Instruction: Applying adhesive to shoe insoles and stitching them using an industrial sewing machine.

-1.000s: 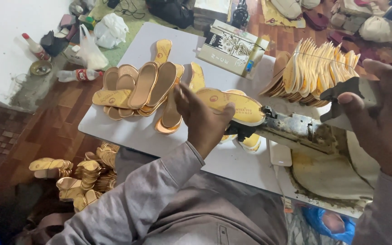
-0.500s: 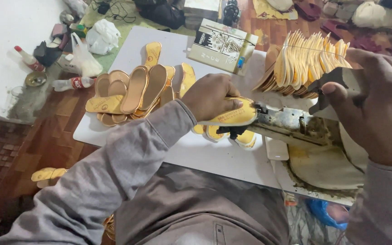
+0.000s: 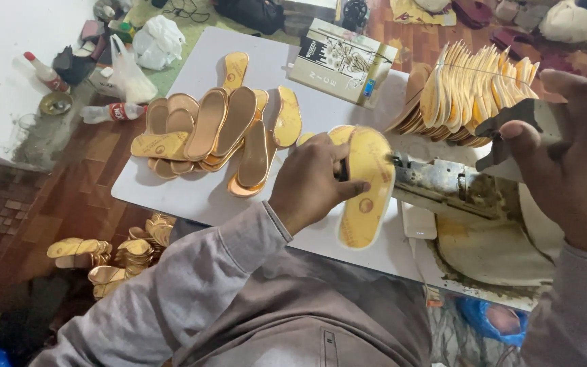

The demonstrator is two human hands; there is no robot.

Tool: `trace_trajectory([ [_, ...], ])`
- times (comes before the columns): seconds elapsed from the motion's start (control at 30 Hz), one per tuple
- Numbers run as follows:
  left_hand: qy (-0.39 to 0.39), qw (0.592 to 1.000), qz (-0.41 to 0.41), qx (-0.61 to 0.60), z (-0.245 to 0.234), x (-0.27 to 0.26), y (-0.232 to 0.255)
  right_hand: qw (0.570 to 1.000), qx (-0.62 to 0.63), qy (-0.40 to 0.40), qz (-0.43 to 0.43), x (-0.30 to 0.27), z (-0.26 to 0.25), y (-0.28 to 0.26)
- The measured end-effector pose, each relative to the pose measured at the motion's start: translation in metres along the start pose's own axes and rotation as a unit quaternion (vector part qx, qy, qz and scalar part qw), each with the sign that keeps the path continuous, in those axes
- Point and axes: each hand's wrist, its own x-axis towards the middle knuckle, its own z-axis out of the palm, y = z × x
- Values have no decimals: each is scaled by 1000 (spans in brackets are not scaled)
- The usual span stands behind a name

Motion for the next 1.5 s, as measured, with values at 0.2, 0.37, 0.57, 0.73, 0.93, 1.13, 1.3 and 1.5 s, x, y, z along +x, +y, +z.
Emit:
trace_trajectory([
  [0.2, 41, 996, -8, -79, 6, 10, -6, 1000, 7, 6, -3, 0, 1, 1],
  [0.37, -97, 916, -202, -333, -1, 27, 0, 1000, 20, -10, 13, 1, -6, -2],
  [0.57, -51, 936, -179, -300, 4, 44, -8, 997, -72, 5, -34, 2, -5, 4],
  [0.73, 38, 946, -195, -255, 11, 33, -10, 999, -34, 2, -13, 0, -3, 4],
  [0.93, 197, 908, -248, -275, 33, -4, 8, 993, 119, -10, 16, 3, 6, -6],
  [1.13, 226, 911, -217, -267, 44, 0, 0, 987, 159, -8, 37, -7, 12, 6],
  [1.3, 258, 891, -337, -159, 59, 7, -12, 998, 58, 8, 3, -4, 3, 4],
  [1.5, 120, 980, 129, 87, 13, 58, -16, 999, -40, 13, -25, -4, -3, 5],
])
